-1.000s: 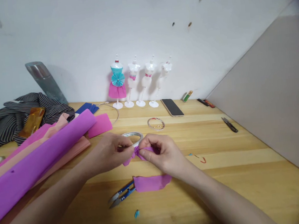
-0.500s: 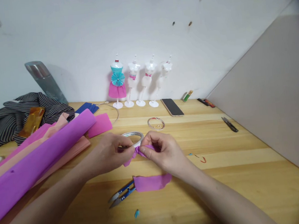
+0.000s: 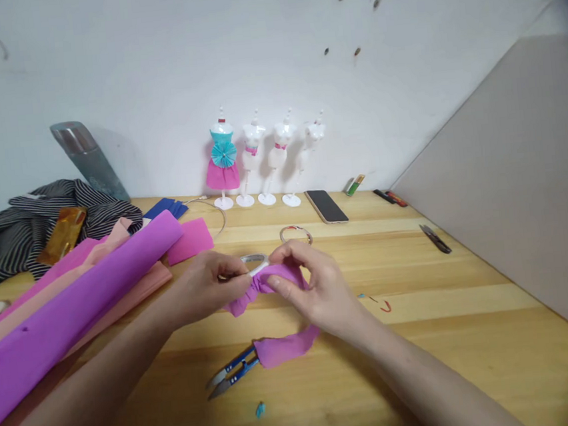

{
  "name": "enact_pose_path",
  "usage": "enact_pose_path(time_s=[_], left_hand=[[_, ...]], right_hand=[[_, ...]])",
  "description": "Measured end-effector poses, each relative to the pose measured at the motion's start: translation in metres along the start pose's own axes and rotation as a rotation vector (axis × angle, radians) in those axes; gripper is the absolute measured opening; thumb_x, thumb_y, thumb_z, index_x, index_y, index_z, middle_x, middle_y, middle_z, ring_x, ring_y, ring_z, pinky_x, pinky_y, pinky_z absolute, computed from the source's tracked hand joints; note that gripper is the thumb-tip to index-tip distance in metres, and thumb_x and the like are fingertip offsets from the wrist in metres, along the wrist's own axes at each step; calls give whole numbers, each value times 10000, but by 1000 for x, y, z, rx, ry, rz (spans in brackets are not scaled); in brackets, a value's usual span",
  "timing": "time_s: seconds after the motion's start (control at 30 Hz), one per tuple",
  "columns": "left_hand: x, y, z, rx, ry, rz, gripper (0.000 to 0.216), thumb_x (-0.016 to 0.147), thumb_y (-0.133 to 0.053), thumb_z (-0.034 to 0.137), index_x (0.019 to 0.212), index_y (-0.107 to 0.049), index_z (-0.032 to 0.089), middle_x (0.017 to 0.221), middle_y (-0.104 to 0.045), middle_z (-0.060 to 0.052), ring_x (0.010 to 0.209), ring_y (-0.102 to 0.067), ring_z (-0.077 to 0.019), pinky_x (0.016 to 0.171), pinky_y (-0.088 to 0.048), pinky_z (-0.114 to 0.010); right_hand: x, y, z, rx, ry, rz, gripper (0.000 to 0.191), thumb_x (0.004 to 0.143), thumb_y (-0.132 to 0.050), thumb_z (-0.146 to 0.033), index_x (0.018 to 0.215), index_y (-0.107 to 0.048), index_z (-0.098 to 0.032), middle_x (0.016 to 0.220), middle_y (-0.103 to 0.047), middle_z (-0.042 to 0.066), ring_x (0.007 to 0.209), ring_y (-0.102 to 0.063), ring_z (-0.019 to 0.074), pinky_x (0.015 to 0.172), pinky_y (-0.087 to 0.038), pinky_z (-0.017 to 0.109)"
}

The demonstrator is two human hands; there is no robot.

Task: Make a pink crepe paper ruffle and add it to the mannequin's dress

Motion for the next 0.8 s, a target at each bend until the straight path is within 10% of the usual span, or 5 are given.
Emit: enact_pose_path(time_s=[0.3,0.57,0.8], left_hand=[[4,9,-22,-406,145,78,243,605,-639,357,549,-603,123,455,-480,32,416,-410,-70,420,-291,-192],[3,6,-23,-479,162,39,215,597,-606,305,478,-522,146,415,-418,48,389,-337,-58,405,-218,-203],[3,-1,-22,-484,135,-11,263,628,-618,319,486,-475,150,446,-368,57,429,-308,-56,440,-211,-215]], right_hand=[[-17,-5,-58,-284,632,55,306,817,-521,-36,1067,-600,-192,1156,-627,134,1097,-588,274,900,-496,480],[-16,6,-49,-147,558,175,224,818,-529,7,854,-593,-204,810,-698,44,810,-673,205,809,-508,430],[-21,-5,-52,-231,627,168,332,829,-502,-14,1069,-614,-213,1058,-668,114,984,-638,248,784,-529,424]])
Point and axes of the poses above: each hand's wrist, its own x-axis towards the middle knuckle, its own y-axis out of the back of the hand, z = x × y, the point moved 10 cm from there along x, towards the middle knuckle
